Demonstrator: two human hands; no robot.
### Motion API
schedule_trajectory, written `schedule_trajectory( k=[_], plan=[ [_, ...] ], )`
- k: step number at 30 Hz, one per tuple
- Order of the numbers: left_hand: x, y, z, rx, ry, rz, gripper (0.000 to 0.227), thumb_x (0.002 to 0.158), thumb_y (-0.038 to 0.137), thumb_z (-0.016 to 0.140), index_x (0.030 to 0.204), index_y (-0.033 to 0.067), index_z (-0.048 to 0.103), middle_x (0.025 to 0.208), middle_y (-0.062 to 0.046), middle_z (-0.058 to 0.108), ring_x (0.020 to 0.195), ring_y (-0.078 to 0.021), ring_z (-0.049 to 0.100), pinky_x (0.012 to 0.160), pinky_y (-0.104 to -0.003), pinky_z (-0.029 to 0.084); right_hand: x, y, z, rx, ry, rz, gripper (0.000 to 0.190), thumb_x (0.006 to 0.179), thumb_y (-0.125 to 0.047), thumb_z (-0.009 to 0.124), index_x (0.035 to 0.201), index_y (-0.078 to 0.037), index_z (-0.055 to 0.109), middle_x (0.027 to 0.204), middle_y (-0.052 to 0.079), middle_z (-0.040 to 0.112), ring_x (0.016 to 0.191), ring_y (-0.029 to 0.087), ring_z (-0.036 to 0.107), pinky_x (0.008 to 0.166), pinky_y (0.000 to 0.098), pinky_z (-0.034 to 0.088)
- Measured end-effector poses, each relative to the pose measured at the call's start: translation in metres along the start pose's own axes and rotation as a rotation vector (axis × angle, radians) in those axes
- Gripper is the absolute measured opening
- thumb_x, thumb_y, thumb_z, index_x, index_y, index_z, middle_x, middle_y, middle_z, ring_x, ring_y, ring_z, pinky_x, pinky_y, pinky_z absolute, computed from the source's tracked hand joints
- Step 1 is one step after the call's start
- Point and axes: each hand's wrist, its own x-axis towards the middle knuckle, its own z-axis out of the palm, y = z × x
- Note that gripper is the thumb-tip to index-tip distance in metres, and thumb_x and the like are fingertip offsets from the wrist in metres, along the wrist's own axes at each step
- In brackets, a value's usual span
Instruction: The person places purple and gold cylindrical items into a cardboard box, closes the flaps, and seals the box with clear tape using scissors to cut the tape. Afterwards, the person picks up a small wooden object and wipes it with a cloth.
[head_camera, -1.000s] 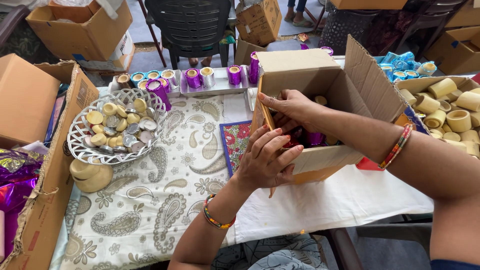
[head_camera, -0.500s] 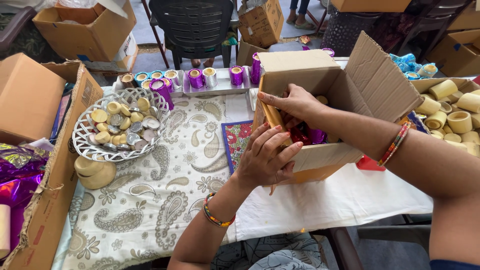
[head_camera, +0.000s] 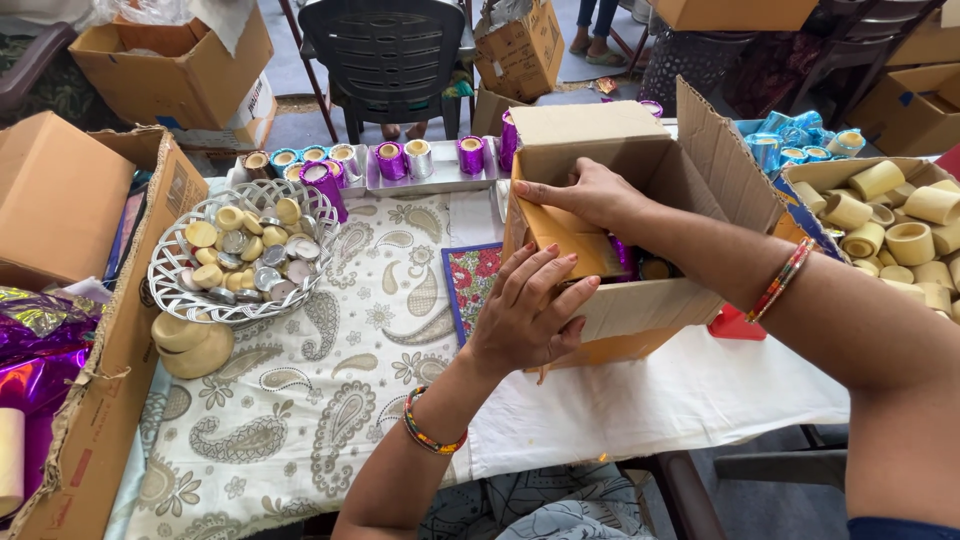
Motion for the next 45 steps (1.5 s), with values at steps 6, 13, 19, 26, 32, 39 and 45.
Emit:
schedule_trajectory(
  k=[6,13,19,26,32,39,45],
  plan=[
    [0.000,0.000,-0.001,0.009,-0.008,0.009,0.047,0.098,0.028,0.069,0.143,0.0185,0.057,0.143,-0.015,0.053,0.140,-0.0323,0.051,0.123,-0.050,0.042,-0.002,-0.004,-0.053,0.053,0.150,-0.193,0.064,0.070,-0.048,0.092,0.091,-0.002,0.051,0.080,0.007,0.059,0.066,0.015,0.056,0.054,0.0353,0.050],
    [0.052,0.038,-0.034,0.223,-0.119,0.484,0.050,0.101,0.029,0.074,0.143,0.0050,0.062,0.141,-0.010,0.059,0.139,-0.0272,0.052,0.128,-0.045,0.037,-0.038,-0.058,-0.051,0.427,-0.126,-0.836,0.029,0.111,-0.023,0.067,0.130,-0.005,0.054,0.121,0.009,0.062,0.119,0.017,0.063,0.101,0.0327,0.054],
    [0.094,0.038,-0.057,0.221,-0.449,0.005,0.075,0.088,0.047,0.075,0.144,0.0004,0.058,0.149,-0.016,0.053,0.142,-0.0315,0.040,0.125,-0.055,0.028,-0.071,-0.082,-0.052,0.197,-0.421,-0.725,0.054,0.104,-0.033,0.051,0.153,-0.013,0.037,0.146,0.011,0.062,0.127,0.020,0.059,0.091,0.0387,0.060],
    [0.076,0.001,-0.054,0.003,-0.588,-0.394,0.117,0.061,0.066,0.087,0.153,0.0139,0.037,0.159,-0.034,0.023,0.147,-0.0535,0.022,0.116,-0.060,0.023,-0.074,0.015,-0.119,-0.541,0.237,-0.719,0.062,0.099,-0.053,0.060,0.144,-0.010,0.052,0.140,0.019,0.060,0.130,0.040,0.058,0.108,0.0497,0.045],
    [0.033,-0.017,-0.019,-0.284,-0.387,-0.475,0.129,0.060,0.060,0.093,0.161,0.0128,0.028,0.164,-0.039,0.010,0.154,-0.0543,0.014,0.122,-0.061,0.024,-0.059,0.109,-0.109,-0.229,0.189,-0.513,0.072,0.098,-0.049,0.061,0.153,-0.009,0.041,0.156,0.021,0.043,0.145,0.039,0.038,0.115,0.0487,0.032],
    [0.003,-0.010,0.029,-0.668,0.052,-0.415,0.104,0.074,0.030,0.083,0.162,0.0158,0.029,0.176,-0.033,0.004,0.168,-0.0505,0.008,0.137,-0.058,0.019,-0.073,0.109,-0.051,1.217,-0.017,-0.232,0.082,0.083,-0.027,0.061,0.158,-0.018,0.032,0.157,0.010,0.042,0.140,0.029,0.046,0.115,0.0428,0.037],
    [0.001,-0.010,0.036,-0.583,0.127,-0.411,0.078,0.071,0.028,0.080,0.136,0.0128,0.040,0.172,-0.035,0.011,0.165,-0.0513,0.015,0.135,-0.058,0.020,-0.045,0.162,-0.068,0.999,0.024,-0.294,0.072,0.078,-0.009,0.056,0.149,-0.011,0.044,0.157,0.013,0.044,0.146,0.027,0.042,0.110,0.0421,0.040]
  ],
)
